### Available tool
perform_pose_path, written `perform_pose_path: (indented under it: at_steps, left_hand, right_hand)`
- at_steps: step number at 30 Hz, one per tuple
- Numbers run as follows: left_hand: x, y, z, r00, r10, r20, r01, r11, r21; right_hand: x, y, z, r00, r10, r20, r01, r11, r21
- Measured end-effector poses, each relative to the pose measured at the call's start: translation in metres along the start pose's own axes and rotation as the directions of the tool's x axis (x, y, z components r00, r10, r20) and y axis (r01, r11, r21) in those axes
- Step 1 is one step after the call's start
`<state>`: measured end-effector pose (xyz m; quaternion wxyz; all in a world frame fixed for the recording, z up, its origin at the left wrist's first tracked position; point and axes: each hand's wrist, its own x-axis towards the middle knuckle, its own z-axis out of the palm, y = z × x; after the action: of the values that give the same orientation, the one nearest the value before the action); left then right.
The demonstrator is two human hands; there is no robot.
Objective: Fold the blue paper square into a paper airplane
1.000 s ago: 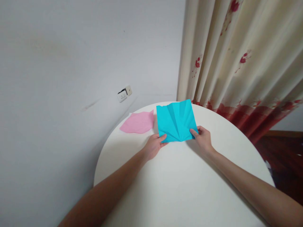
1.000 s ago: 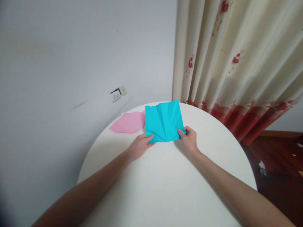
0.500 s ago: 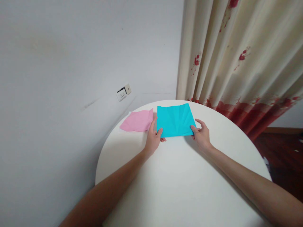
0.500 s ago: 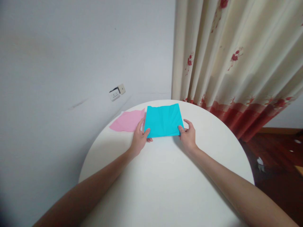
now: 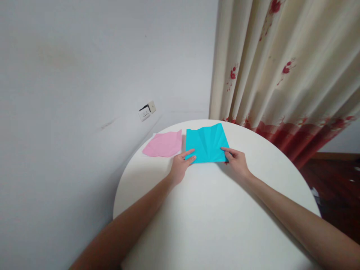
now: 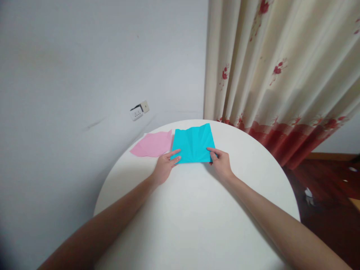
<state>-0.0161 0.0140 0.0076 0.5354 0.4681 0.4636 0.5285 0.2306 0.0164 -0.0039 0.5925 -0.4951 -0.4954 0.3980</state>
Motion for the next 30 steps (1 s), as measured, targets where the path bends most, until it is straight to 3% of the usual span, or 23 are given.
perform_pose_path:
  at_steps: [3,11,19,24,30]
  left_hand:
    - [0.001,0.002,-0.001,1.000,0.010,0.012,-0.009,0.996,-0.085]
    - [0.003,0.014,-0.008,0.988,0.149,-0.040,-0.139,0.972,0.188]
    - [0.004,0.018,-0.006,0.980,0.189,-0.058,-0.178,0.973,0.150]
    - [0.001,0.022,-0.007,0.965,0.259,0.035,-0.261,0.942,0.212]
    - [0.002,0.022,-0.013,0.974,0.217,0.067,-0.227,0.929,0.291]
  right_hand:
    - [0.000,-0.002,-0.001,0.999,0.035,0.034,-0.037,0.998,0.044]
    - [0.004,-0.010,-0.009,0.998,0.001,0.069,-0.003,1.000,0.025]
    - [0.003,-0.013,-0.009,0.997,-0.071,0.039,0.070,0.997,0.021]
    - [0.004,-0.013,-0.012,0.985,-0.145,0.091,0.142,0.989,0.037]
    - [0.004,-0.019,-0.019,0.977,-0.128,0.170,0.134,0.991,-0.025]
